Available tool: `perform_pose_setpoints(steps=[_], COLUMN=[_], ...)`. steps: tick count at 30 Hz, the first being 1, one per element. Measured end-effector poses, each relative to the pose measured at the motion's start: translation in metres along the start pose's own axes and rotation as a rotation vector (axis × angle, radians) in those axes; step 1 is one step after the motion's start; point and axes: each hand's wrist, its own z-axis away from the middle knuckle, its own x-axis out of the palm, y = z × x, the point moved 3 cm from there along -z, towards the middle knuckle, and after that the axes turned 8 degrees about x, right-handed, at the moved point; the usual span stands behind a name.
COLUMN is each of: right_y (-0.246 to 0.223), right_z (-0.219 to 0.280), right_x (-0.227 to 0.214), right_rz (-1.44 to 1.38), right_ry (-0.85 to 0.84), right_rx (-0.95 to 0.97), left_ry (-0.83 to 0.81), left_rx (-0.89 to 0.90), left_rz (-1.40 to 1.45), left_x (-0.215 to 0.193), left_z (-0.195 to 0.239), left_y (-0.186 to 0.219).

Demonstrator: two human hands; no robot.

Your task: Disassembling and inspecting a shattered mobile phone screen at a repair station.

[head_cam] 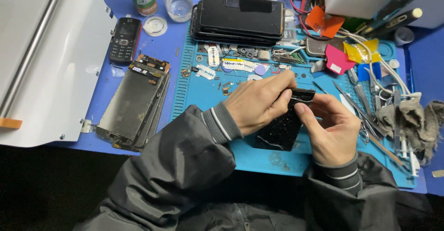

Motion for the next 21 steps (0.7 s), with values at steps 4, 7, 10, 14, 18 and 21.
perform_pose_setpoints(steps=[4, 7, 10, 14, 18, 21], right_y=[-0.006, -0.006, -0.001, 0.021, 0.012, -0.012], right_z=[0.001, 0.003, 0.002, -0.002, -0.012, -0.014], right_x=[0.002, 0.004, 0.006, -0.003, 0.001, 0.016], right_rz=[0.015, 0.035, 0.044, -0.092, 0.125, 0.127], right_ry=[-0.011, -0.069, -0.165, -0.183, -0.104, -0.079], right_rx=[-0.010, 0.023, 0.036, 0.138, -0.053, -0.084], left_ry=[0.007, 0.015, 0.007, 0.009, 0.006, -0.009], left_rx=[-0.014, -0.032, -0.061, -0.061, -0.074, -0.086], left_rz=[0.003, -0.035, -0.060, -0.111, -0.095, -0.120], left_x=[0.003, 0.003, 0.004, 0.004, 0.005, 0.006], left_z=[0.001, 0.001, 0.002, 0.002, 0.003, 0.003], left_y=[-0.002, -0.002, -0.003, -0.004, -0.002, -0.006])
